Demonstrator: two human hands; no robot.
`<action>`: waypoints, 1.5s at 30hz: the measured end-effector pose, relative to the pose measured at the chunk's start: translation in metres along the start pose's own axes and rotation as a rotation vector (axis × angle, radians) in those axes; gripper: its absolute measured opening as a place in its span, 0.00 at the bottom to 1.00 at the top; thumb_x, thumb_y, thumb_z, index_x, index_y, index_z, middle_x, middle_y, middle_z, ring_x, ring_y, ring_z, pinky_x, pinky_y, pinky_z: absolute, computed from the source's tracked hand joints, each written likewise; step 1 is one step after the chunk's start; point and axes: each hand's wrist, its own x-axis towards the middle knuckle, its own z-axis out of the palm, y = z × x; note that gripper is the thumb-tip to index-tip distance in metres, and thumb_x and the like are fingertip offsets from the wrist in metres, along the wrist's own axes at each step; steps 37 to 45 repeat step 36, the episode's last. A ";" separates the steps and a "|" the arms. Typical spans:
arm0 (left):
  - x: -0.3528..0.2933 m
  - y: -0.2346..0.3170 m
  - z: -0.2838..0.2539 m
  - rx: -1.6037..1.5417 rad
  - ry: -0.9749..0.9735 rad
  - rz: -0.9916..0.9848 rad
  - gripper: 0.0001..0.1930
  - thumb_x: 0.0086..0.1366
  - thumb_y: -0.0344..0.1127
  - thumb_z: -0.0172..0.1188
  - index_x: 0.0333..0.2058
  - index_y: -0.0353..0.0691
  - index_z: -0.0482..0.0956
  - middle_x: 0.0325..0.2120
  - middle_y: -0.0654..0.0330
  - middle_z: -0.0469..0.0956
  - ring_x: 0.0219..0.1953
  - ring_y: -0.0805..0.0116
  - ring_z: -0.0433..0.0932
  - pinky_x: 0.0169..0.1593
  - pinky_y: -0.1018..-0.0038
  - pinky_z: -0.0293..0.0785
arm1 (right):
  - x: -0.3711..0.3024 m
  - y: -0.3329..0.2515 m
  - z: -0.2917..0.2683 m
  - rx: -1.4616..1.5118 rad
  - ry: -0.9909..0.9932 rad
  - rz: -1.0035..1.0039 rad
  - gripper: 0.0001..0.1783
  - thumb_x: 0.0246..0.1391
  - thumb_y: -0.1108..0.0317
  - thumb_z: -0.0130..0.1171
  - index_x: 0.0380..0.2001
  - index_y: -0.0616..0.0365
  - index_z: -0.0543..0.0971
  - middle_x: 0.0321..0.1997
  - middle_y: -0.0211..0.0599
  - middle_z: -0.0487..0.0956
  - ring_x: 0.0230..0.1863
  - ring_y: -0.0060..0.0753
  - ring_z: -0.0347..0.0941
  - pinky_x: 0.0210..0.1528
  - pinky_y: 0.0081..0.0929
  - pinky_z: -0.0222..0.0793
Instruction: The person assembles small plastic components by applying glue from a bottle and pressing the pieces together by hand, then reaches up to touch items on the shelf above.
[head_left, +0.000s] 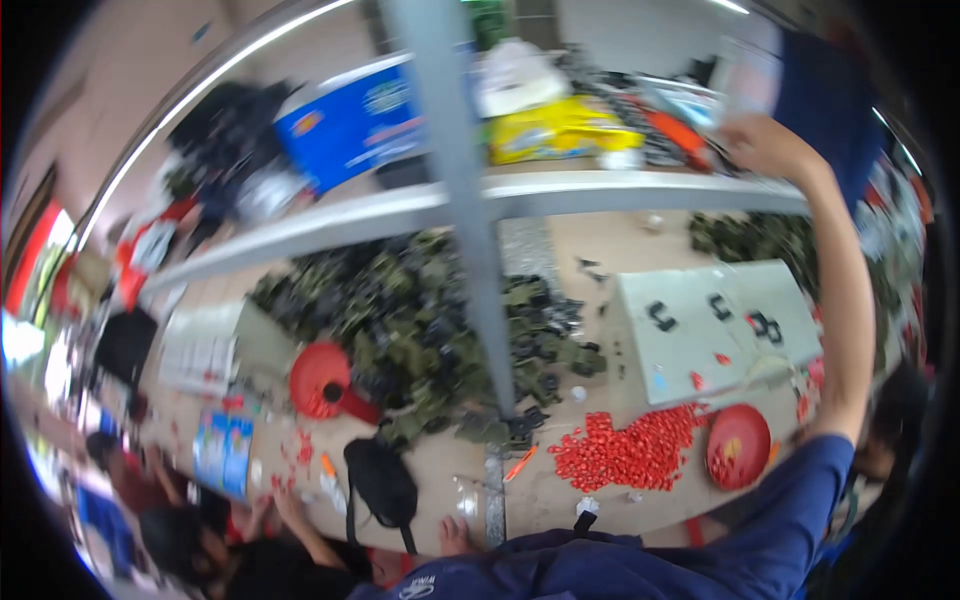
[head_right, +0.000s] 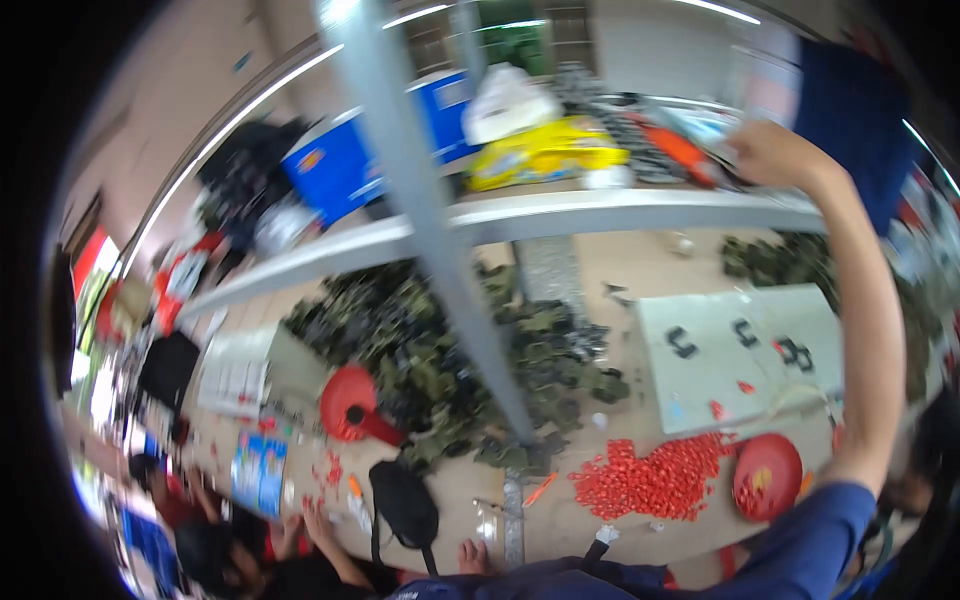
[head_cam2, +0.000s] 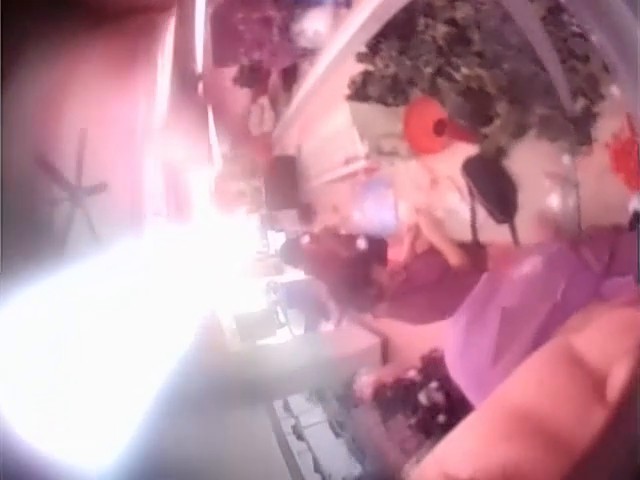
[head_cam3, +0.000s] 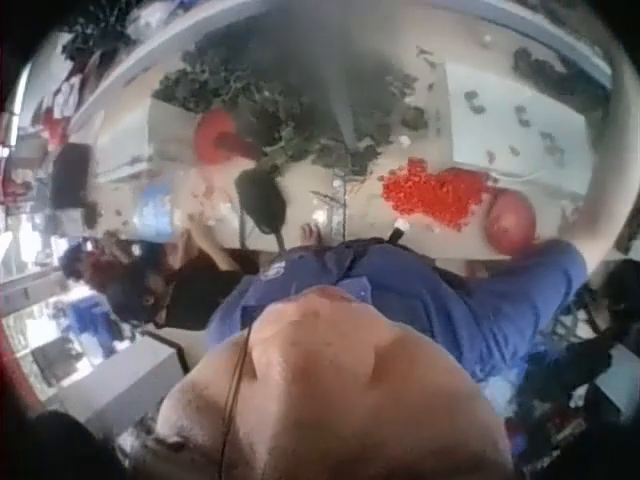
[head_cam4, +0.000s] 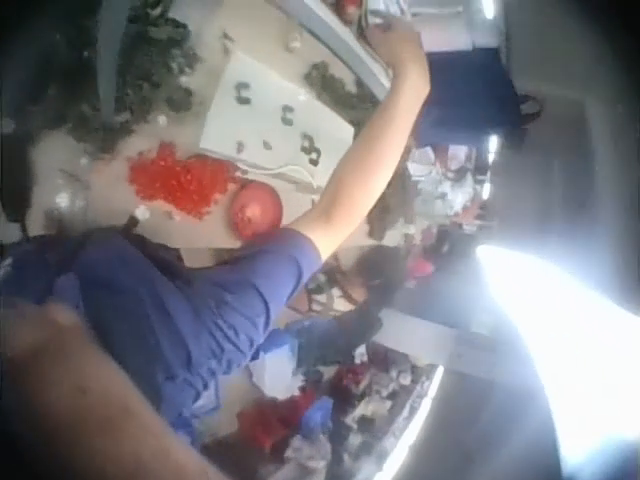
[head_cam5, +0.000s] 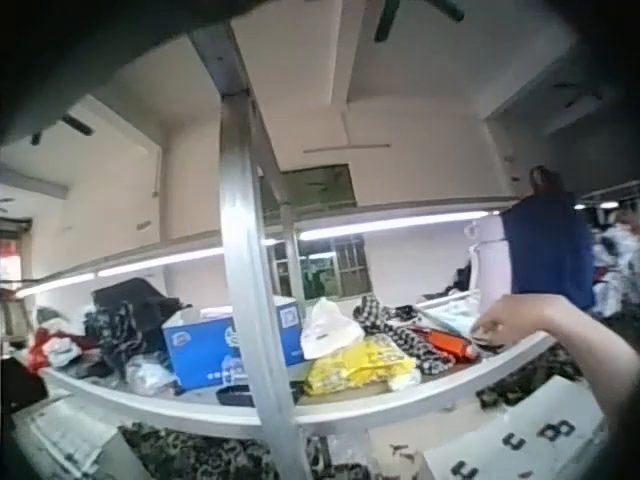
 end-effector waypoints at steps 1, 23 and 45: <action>0.006 0.013 -0.022 -0.046 -0.062 -0.021 0.42 0.32 0.43 0.66 0.51 0.42 0.62 0.52 0.41 0.55 0.54 0.37 0.53 0.53 0.49 0.55 | -0.016 0.018 -0.001 0.135 0.018 -0.043 0.22 0.37 0.73 0.50 0.42 0.64 0.73 0.40 0.49 0.75 0.42 0.37 0.72 0.46 0.29 0.65; -0.012 0.027 -0.018 -0.179 -0.065 -0.216 0.35 0.45 0.35 0.58 0.55 0.45 0.57 0.57 0.46 0.48 0.61 0.43 0.43 0.56 0.47 0.48 | 0.066 -0.455 0.000 0.456 0.335 -0.976 0.12 0.49 0.68 0.47 0.33 0.59 0.78 0.31 0.49 0.77 0.34 0.50 0.73 0.40 0.38 0.67; -0.012 0.025 -0.006 -0.088 -0.143 -0.296 0.35 0.50 0.36 0.55 0.58 0.48 0.53 0.60 0.51 0.43 0.63 0.50 0.40 0.59 0.51 0.44 | -0.010 -0.435 0.017 0.302 0.352 -1.045 0.15 0.42 0.61 0.59 0.35 0.54 0.79 0.38 0.50 0.76 0.45 0.43 0.70 0.48 0.31 0.64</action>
